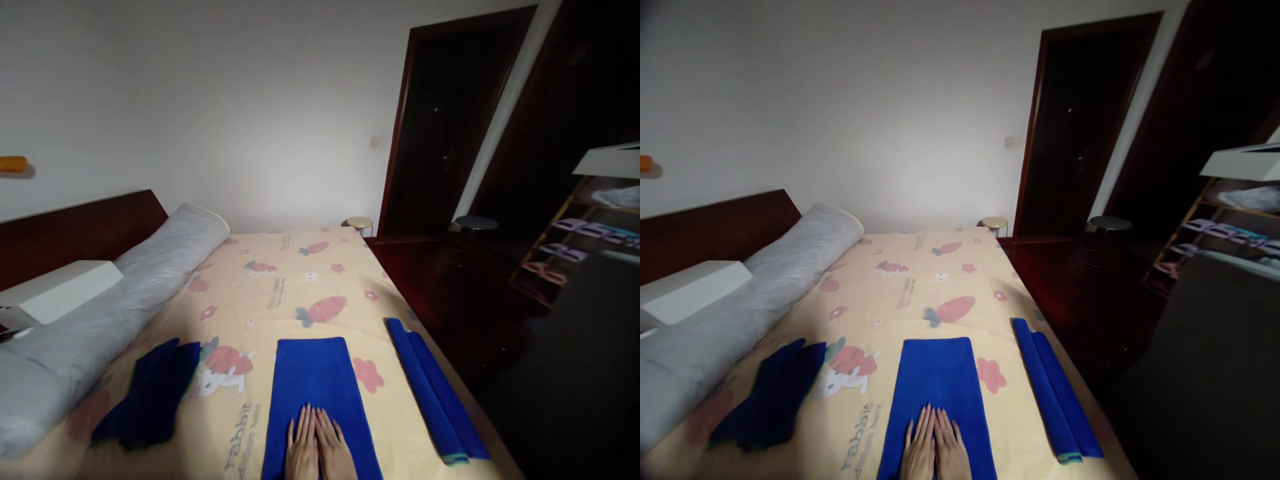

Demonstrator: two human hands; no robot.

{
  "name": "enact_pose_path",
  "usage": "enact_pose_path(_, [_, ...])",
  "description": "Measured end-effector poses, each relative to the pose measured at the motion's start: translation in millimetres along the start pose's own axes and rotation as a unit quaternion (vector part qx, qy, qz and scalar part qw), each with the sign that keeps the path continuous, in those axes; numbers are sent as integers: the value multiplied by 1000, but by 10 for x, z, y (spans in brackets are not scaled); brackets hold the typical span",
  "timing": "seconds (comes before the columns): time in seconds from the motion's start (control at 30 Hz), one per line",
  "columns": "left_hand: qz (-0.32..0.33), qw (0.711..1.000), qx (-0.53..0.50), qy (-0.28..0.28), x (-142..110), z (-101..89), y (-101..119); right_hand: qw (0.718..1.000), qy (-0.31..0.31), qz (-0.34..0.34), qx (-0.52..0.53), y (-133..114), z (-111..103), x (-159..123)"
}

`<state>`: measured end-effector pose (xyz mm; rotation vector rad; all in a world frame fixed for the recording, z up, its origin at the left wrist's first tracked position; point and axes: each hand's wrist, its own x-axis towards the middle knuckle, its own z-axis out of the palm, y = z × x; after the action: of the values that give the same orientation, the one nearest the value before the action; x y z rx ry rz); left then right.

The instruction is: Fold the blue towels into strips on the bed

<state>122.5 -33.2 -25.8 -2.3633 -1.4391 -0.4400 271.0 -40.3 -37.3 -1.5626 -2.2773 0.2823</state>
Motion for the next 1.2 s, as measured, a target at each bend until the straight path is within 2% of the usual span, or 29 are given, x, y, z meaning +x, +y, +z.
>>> enact_pose_path(0.1, [49,998,-12,-27,-179,-33,-394,998,32,49,-26,375,-28,-231])
enact_pose_path(0.2, [54,998,-6,-41,-366,-218,-843,990,73,106,-51,777,-142,-539])
enact_pose_path(0.27, [50,998,-3,-43,-365,-364,-982,990,78,97,-60,897,-230,-615])
enact_pose_path(0.33, [44,998,0,-51,-225,-459,-942,992,80,79,-63,850,-290,-523])
enact_pose_path(0.4, [33,998,1,-49,10,-455,-755,994,72,61,-57,665,-303,-289])
enact_pose_path(0.53, [17,1000,-14,-15,436,-183,-266,999,2,26,-25,215,-220,273])
enact_pose_path(0.6, [16,1000,-23,-12,509,-40,-154,999,-38,13,-8,124,-182,434])
enact_pose_path(0.7, [55,998,-33,-28,430,26,-281,998,-54,-13,7,265,-205,424])
enact_pose_path(0.8, [84,995,-30,-46,218,-56,-617,1000,-4,10,-5,628,-291,186])
enact_pose_path(0.9, [21,998,-10,-57,-32,-140,-909,995,47,79,-32,959,-359,-105])
enact_pose_path(0.97, [-23,998,2,-58,-162,-162,-1008,991,57,113,-44,1052,-382,-228])
enact_pose_path(1.07, [-46,998,4,-49,-184,-164,-966,988,65,130,-45,949,-393,-184])
enact_pose_path(1.13, [-47,998,-1,-42,-41,-152,-808,991,63,113,-35,743,-384,9])
enact_pose_path(1.2, [-43,998,-6,-35,203,-116,-585,996,41,78,-21,487,-360,289])
